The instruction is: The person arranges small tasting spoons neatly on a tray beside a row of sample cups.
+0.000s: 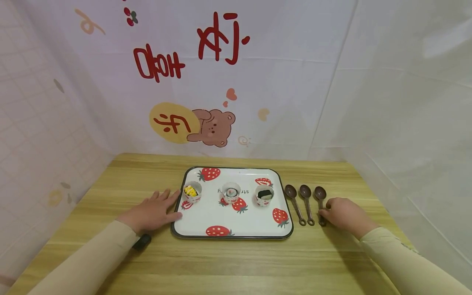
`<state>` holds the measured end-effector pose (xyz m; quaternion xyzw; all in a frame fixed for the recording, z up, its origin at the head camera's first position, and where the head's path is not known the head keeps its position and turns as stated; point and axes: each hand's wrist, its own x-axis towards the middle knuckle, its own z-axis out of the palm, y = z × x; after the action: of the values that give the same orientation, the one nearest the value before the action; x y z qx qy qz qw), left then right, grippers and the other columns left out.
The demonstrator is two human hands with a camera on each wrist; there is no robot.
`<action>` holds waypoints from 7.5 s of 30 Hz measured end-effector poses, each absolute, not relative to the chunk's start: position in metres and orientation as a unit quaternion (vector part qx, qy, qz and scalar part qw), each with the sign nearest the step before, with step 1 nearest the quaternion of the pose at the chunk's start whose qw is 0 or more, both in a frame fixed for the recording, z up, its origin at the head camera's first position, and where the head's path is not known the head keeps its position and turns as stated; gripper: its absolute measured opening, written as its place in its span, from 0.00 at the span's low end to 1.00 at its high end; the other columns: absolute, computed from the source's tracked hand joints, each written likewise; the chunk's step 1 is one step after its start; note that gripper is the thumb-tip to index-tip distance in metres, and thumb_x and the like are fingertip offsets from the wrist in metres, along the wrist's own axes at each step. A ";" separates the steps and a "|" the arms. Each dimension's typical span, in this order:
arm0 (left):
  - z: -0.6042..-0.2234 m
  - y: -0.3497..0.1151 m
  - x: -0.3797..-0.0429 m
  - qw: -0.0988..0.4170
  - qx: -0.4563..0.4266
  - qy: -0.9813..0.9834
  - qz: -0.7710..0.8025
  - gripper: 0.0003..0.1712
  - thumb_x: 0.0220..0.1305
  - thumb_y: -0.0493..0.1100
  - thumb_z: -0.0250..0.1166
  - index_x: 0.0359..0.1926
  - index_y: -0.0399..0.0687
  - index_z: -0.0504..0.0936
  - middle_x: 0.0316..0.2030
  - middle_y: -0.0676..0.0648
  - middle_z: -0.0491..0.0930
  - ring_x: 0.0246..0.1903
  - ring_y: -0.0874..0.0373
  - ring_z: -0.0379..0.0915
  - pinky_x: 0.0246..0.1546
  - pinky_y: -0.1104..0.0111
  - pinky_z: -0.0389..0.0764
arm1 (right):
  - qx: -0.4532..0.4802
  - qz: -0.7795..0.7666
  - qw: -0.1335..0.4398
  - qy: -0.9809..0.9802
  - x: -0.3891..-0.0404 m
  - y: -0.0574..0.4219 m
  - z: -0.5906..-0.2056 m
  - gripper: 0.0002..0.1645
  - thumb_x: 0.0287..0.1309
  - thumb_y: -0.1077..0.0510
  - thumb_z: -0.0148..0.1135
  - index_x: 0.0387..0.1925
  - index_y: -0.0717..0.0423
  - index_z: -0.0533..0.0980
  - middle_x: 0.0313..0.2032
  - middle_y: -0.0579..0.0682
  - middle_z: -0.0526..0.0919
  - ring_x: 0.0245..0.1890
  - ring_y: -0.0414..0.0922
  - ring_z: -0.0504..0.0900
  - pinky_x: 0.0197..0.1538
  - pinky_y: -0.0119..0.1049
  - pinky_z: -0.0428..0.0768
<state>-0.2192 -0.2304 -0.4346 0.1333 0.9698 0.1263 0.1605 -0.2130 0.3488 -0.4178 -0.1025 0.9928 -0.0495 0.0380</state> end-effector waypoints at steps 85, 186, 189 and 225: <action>-0.434 -0.227 -0.223 0.165 0.143 0.970 0.104 0.55 0.72 0.74 0.55 0.84 0.45 0.52 0.80 0.25 0.50 0.76 0.15 0.43 0.71 0.25 0.55 | -0.068 -0.334 0.076 0.937 -0.202 0.212 -0.385 0.13 0.67 0.65 0.64 0.51 0.67 0.78 0.36 0.54 0.85 0.30 0.43 0.84 0.32 0.35 0.86; -0.429 -0.228 -0.223 0.176 0.135 0.968 0.114 0.55 0.72 0.75 0.53 0.85 0.47 0.52 0.81 0.26 0.49 0.77 0.16 0.41 0.72 0.25 0.52 | -0.022 -0.376 0.225 0.899 -0.216 0.041 -0.422 0.06 0.68 0.58 0.68 0.34 0.56 0.84 0.23 0.48 0.79 0.17 0.40 0.75 0.21 0.28 0.76; -0.428 -0.228 -0.221 0.177 0.136 0.968 0.119 0.54 0.72 0.75 0.54 0.85 0.47 0.52 0.81 0.26 0.49 0.77 0.16 0.40 0.72 0.25 0.52 | -0.023 -0.366 0.225 0.903 -0.216 0.039 -0.422 0.06 0.68 0.58 0.68 0.34 0.55 0.84 0.22 0.48 0.80 0.17 0.40 0.74 0.21 0.28 0.75; -0.430 -0.227 -0.226 0.176 0.136 0.969 0.107 0.56 0.71 0.75 0.55 0.84 0.46 0.53 0.80 0.25 0.49 0.77 0.16 0.41 0.71 0.24 0.53 | -0.049 -0.292 0.216 0.931 -0.221 0.033 -0.423 0.15 0.65 0.54 0.73 0.23 0.52 0.82 0.15 0.47 0.81 0.16 0.40 0.77 0.20 0.29 0.74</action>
<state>-0.2259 -0.2272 -0.4303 0.1357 0.9692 0.1068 0.1757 -0.2206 0.0333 -0.4232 -0.0489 0.9307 -0.2916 0.2155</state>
